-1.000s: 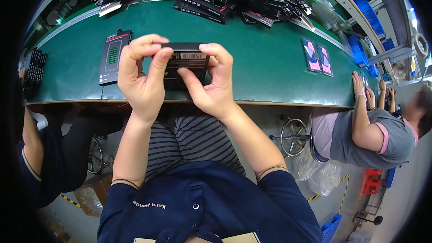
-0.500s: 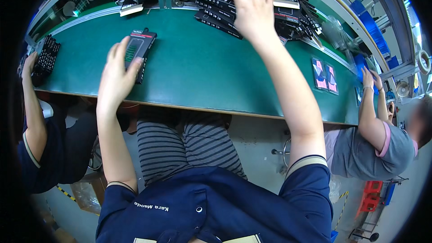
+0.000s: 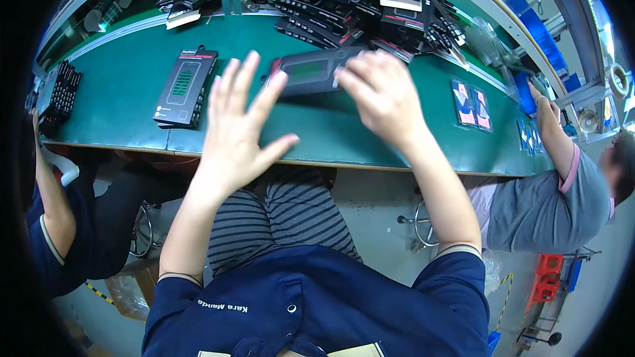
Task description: The person sits at a green assembly table and repeatedly picks up small black rectangular boxes from a large cardboard bin. They place each box into a clear plastic sleeve, seal it, and then place the packaged item onto a stack on the table. The process is repetitive and involves handling the boxes and sleeves by hand.
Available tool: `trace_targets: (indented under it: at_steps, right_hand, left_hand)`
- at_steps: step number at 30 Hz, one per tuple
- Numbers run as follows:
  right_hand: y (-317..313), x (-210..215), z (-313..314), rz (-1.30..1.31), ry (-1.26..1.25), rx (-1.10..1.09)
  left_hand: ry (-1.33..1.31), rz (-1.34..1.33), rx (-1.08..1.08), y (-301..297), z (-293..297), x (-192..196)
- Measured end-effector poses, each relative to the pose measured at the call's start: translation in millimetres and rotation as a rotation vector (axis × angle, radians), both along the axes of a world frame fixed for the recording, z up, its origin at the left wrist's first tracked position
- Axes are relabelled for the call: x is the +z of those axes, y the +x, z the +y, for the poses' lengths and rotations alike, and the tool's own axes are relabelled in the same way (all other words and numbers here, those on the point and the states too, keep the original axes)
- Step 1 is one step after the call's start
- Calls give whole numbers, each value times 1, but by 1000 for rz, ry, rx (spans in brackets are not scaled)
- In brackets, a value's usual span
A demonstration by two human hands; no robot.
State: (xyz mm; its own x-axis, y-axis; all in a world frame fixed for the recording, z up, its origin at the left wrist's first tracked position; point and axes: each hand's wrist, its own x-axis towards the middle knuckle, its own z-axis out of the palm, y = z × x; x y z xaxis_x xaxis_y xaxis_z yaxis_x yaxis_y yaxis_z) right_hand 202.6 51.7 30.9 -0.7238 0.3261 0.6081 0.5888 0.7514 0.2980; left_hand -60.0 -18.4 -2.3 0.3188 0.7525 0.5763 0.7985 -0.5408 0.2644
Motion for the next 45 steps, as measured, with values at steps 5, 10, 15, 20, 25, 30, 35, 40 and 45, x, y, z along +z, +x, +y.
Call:
trace_targets:
  at_steps: [5, 10, 15, 20, 25, 30, 35, 40, 45]
  right_hand:
    - [99, -31, 21, 213, -61, -468]
    - [227, -71, 31, 130, -358, -1126]
    - [97, -60, -39, 266, -446, -717]
    - [30, -51, -63, 509, -686, -588]
    - [31, -37, -57, 371, -922, -177]
    - [11, -31, -67, 259, -905, -250]
    - [-1, -36, -75, 319, -821, -340]
    - [10, -33, -68, 226, -1010, -125]
    - [-43, -47, -73, 533, -955, 75]
  left_hand:
    - [-146, 121, -182, 19, -7, -18]
    - [-107, 6, -421, 14, -9, 0]
    - [-319, -160, -216, -3, 10, 41]
    - [-271, 67, -244, -4, 32, 4]
    - [-227, 99, -278, 5, 29, -11]
    - [-269, 15, -185, 10, 31, -14]
    - [-221, 11, -191, 9, 34, -14]
    - [-361, 40, -392, 8, 33, -1]
    - [-240, -19, -361, 27, 35, -10]
